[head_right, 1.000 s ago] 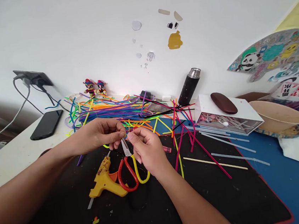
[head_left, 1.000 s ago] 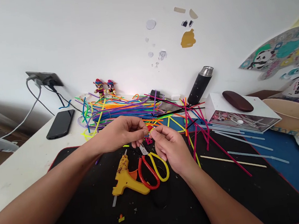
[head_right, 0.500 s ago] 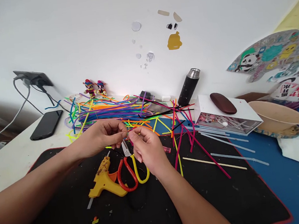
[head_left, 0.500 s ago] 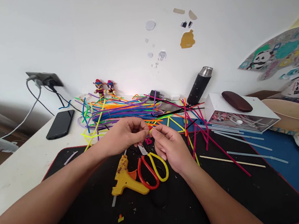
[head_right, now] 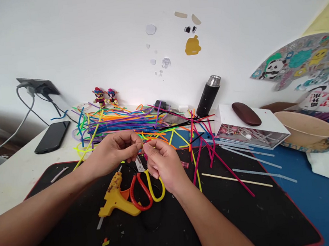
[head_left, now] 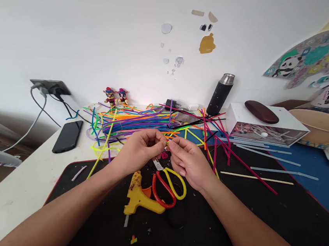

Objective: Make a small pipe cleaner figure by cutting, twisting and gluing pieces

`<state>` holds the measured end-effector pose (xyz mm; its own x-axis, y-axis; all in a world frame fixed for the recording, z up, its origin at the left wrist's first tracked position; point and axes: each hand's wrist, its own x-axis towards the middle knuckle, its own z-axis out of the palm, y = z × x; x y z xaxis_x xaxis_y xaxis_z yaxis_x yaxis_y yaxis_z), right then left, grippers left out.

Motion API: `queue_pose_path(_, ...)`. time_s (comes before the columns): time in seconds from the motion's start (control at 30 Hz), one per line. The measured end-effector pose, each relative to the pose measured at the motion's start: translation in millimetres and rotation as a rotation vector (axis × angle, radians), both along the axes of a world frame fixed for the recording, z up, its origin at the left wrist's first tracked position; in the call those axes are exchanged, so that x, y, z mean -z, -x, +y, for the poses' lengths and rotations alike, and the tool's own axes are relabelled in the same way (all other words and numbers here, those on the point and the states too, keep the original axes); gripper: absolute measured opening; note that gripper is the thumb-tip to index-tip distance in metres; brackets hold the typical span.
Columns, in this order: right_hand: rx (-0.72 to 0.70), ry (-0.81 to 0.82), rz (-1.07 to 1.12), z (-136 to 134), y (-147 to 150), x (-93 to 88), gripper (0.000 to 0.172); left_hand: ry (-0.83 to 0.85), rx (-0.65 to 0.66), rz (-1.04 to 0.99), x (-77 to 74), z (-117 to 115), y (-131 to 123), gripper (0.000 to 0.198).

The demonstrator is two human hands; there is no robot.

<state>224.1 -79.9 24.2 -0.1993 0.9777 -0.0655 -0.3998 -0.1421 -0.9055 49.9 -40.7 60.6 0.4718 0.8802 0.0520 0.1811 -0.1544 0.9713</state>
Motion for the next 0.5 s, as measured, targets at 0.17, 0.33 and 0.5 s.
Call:
queue_pose_path(0.17, -0.022, 0.024, 0.022, 0.1, -0.4, -0.6, 0.041, -0.063, -0.017, 0.034, -2.4, -2.9, -0.9, 0.027)
queue_pose_path(0.33, -0.030, 0.042, 0.037, 1.6, 0.2, 1.3, 0.044, -0.074, -0.028, 0.060, -2.3, -3.0, -1.7, 0.027)
queue_pose_path(0.5, -0.017, 0.051, 0.038, 2.3, -0.5, 2.9, 0.044, -0.115, -0.019, 0.091, -2.5, -2.3, 0.1, 0.024)
